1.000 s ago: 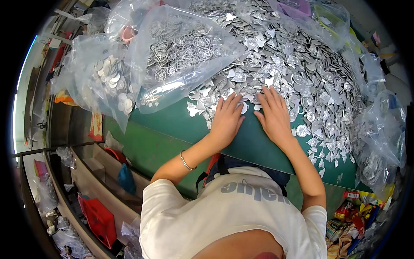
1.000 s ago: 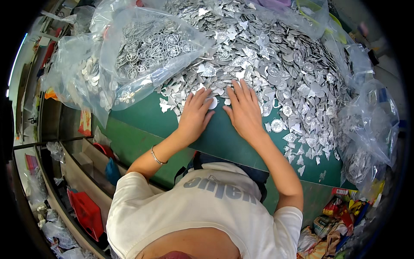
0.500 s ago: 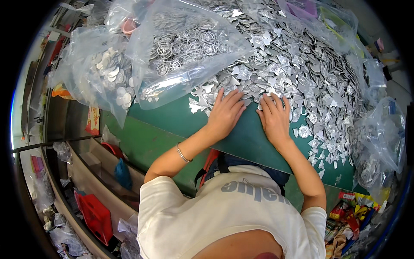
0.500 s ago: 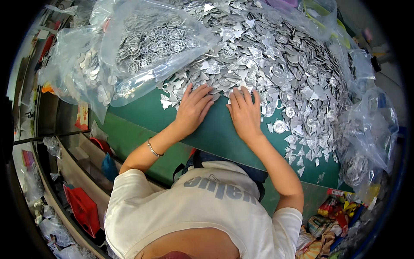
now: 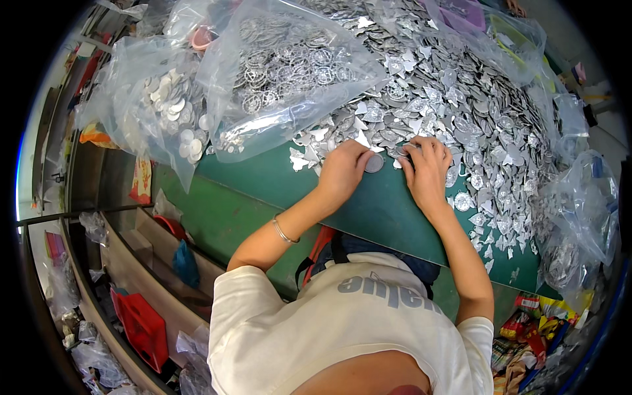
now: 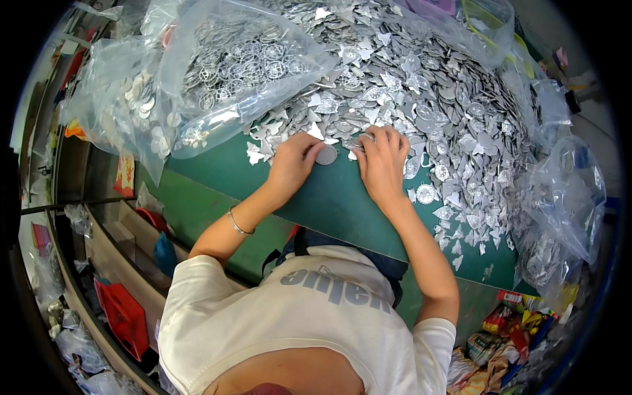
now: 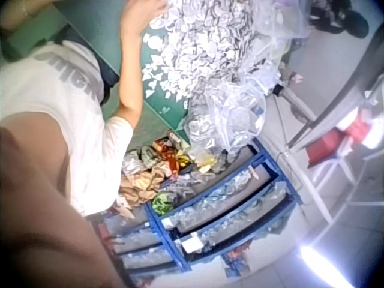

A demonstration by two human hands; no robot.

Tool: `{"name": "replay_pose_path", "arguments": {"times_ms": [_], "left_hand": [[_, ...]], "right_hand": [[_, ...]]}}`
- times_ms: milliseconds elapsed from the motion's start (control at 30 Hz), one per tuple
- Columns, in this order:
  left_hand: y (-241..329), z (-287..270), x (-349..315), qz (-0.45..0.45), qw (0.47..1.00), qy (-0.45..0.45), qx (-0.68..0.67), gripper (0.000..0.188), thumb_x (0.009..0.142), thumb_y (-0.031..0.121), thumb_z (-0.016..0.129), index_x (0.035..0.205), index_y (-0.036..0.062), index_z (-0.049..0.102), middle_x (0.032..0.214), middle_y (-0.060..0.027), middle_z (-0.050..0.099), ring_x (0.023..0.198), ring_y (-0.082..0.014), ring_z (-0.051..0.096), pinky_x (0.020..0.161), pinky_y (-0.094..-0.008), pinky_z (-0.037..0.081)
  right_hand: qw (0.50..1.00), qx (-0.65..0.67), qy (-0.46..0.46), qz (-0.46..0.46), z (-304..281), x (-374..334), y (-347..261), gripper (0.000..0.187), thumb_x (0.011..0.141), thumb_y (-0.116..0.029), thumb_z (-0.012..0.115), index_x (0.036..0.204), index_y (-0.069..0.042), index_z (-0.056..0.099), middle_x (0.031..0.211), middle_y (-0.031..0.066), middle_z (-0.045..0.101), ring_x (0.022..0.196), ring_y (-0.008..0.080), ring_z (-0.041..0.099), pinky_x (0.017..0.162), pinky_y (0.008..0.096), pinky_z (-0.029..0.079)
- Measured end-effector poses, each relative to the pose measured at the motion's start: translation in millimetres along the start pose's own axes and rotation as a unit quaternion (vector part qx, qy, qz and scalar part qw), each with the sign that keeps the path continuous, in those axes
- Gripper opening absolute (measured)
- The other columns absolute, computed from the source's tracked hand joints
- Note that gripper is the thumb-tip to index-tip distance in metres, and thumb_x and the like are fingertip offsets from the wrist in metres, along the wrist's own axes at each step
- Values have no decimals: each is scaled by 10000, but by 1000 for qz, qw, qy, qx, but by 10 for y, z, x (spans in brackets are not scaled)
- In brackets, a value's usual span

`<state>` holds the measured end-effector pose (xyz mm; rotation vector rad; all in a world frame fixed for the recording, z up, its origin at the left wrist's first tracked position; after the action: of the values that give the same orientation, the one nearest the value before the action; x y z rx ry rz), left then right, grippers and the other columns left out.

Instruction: The person sorts through a large pile of small silver-colored metal pieces on a green surface, picking them up by hand and placing some into a plastic bag.

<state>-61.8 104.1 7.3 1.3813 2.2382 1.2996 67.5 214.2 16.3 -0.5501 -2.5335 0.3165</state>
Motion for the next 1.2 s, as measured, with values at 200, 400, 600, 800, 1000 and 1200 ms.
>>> {"name": "replay_pose_path", "arguments": {"times_ms": [200,400,600,800,1000,1200], "left_hand": [[231,-139,-165,79,996,40,0,328,711,-10,638,1027,30,557,1059,-142,501,968,-309,494,832,-365,409],[364,-196,-294,-15,989,-12,-148,263,766,34,645,1010,7,549,896,-94,553,787,-203,553,689,-298,459],[250,-392,-417,-118,946,15,-300,124,807,24,634,906,-25,577,765,-43,593,670,-76,563,580,-210,462],[140,-1266,-647,-73,895,296,-325,55,857,33,555,898,-4,549,784,-78,605,645,-81,552,561,-206,459],[-138,-1994,-606,-95,858,379,-334,102,874,96,563,861,-4,548,717,-62,602,559,-71,517,491,-186,404],[36,-2856,-321,-17,883,426,-195,106,860,83,569,855,-23,580,699,-65,610,568,-78,542,486,-202,418]], "right_hand": [[999,30,24,-8,-31,137,69,84,698,-83,658,768,-48,628,910,68,546,968,255,469,864,428,286],[964,255,-32,69,-197,102,-169,44,796,-39,568,788,4,571,901,116,567,900,260,514,829,339,357],[852,467,-181,149,-74,37,-404,97,847,-64,549,862,29,572,922,81,558,875,169,514,804,251,378],[934,329,-136,44,-138,41,-416,96,813,-45,570,885,18,575,933,115,564,884,225,526,804,286,392],[974,201,-94,-54,-144,-24,-524,123,750,4,588,870,10,560,932,144,534,936,309,491,849,364,378],[972,178,-132,-75,-104,-297,-692,216,714,-17,623,925,-12,576,1077,174,472,1049,371,431,879,446,349]]}}
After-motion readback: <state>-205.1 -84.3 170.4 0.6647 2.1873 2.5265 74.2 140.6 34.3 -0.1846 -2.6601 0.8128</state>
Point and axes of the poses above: each hand's wrist, its own x-axis towards the middle knuckle, its own z-axis out of the palm, y = z × x, the point moved 4 cm from there along x, towards the middle knuckle
